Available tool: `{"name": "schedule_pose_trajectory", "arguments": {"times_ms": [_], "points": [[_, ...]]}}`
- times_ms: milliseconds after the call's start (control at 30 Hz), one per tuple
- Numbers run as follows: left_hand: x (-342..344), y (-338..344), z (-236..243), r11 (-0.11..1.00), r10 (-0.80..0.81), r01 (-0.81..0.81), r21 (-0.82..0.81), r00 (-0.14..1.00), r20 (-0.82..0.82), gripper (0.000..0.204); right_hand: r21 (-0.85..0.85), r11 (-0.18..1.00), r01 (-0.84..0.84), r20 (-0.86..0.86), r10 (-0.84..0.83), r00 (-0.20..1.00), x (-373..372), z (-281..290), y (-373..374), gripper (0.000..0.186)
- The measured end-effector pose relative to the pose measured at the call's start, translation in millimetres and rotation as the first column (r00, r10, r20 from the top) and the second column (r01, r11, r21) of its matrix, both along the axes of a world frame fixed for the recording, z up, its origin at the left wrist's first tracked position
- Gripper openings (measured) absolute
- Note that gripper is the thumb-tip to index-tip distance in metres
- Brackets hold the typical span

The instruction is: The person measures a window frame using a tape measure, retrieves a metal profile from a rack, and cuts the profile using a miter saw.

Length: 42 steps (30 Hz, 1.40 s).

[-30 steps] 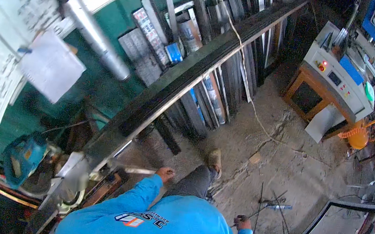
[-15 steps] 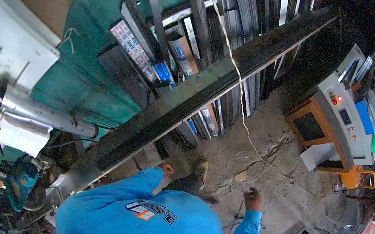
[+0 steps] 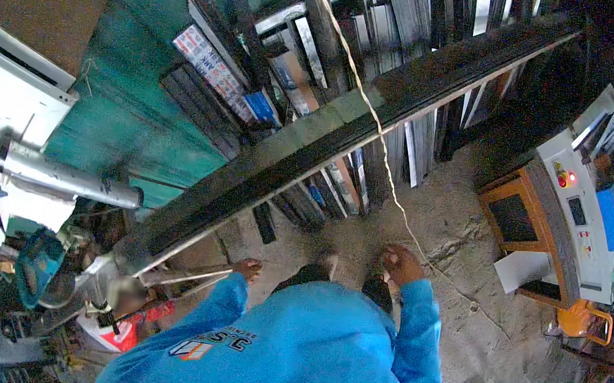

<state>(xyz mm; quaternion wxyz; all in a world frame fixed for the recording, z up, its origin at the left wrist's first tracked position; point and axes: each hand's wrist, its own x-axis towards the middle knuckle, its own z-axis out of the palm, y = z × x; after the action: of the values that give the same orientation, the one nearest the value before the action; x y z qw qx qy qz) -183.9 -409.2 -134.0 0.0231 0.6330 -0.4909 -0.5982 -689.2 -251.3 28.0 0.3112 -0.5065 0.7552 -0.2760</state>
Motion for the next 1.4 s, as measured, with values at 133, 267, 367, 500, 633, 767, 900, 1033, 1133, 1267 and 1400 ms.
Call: {"name": "schedule_pose_trajectory", "arguments": {"times_ms": [133, 267, 367, 500, 633, 767, 900, 1033, 1133, 1267, 1400], "points": [[21, 78, 25, 0.940, 0.276, -0.266, 0.214, 0.961, -0.018, 0.030, 0.050, 0.961, -0.274, -0.021, 0.275, 0.961, -37, 21, -82, 0.047], [15, 146, 37, 0.543, -0.687, 0.836, -0.077, 0.496, 0.531, 0.033, 0.000, 0.925, -0.380, -0.066, 0.379, 0.923, -57, 63, -127, 0.040], [7, 164, 36, 0.879, -0.460, 0.476, 0.011, 0.844, 0.275, 0.032, -0.133, 0.903, -0.408, -0.065, 0.403, 0.913, -59, 70, -134, 0.037], [-3, 153, 26, 0.957, -0.289, 0.290, 0.018, 0.940, 0.180, 0.031, -0.221, 0.855, -0.469, -0.012, 0.479, 0.878, -45, 44, -122, 0.041], [-18, 129, 16, 0.954, -0.253, 0.270, -0.129, 0.959, 0.131, 0.030, -0.153, 0.823, -0.547, 0.104, 0.564, 0.819, -36, 19, -91, 0.040], [-38, 98, 14, 0.960, -0.228, 0.232, -0.158, 0.973, 0.045, 0.031, -0.005, 0.855, -0.518, 0.128, 0.514, 0.848, -61, 19, -54, 0.040], [-54, 69, 17, 0.990, -0.140, 0.138, -0.031, 0.989, -0.047, 0.033, 0.234, 0.866, -0.442, 0.026, 0.449, 0.893, -97, 28, -27, 0.040], [-64, 51, 17, 0.992, -0.099, 0.109, 0.057, 0.984, -0.151, 0.036, 0.137, 0.966, -0.218, 0.028, 0.216, 0.976, -125, 37, 0, 0.043], [-64, 41, 19, 0.960, -0.128, 0.116, 0.255, 0.991, 0.030, 0.040, 0.175, 0.974, -0.145, 0.041, 0.140, 0.989, -134, 41, 12, 0.045], [-61, 36, 23, 0.985, -0.120, 0.154, 0.084, 0.941, -0.317, 0.045, 0.168, 0.978, -0.124, -0.072, 0.138, 0.988, -133, 40, 17, 0.049], [-68, 49, 17, 0.987, -0.083, 0.097, 0.127, 0.990, -0.112, 0.054, 0.142, 0.984, -0.103, -0.039, 0.109, 0.993, -129, 34, 14, 0.050]]}}
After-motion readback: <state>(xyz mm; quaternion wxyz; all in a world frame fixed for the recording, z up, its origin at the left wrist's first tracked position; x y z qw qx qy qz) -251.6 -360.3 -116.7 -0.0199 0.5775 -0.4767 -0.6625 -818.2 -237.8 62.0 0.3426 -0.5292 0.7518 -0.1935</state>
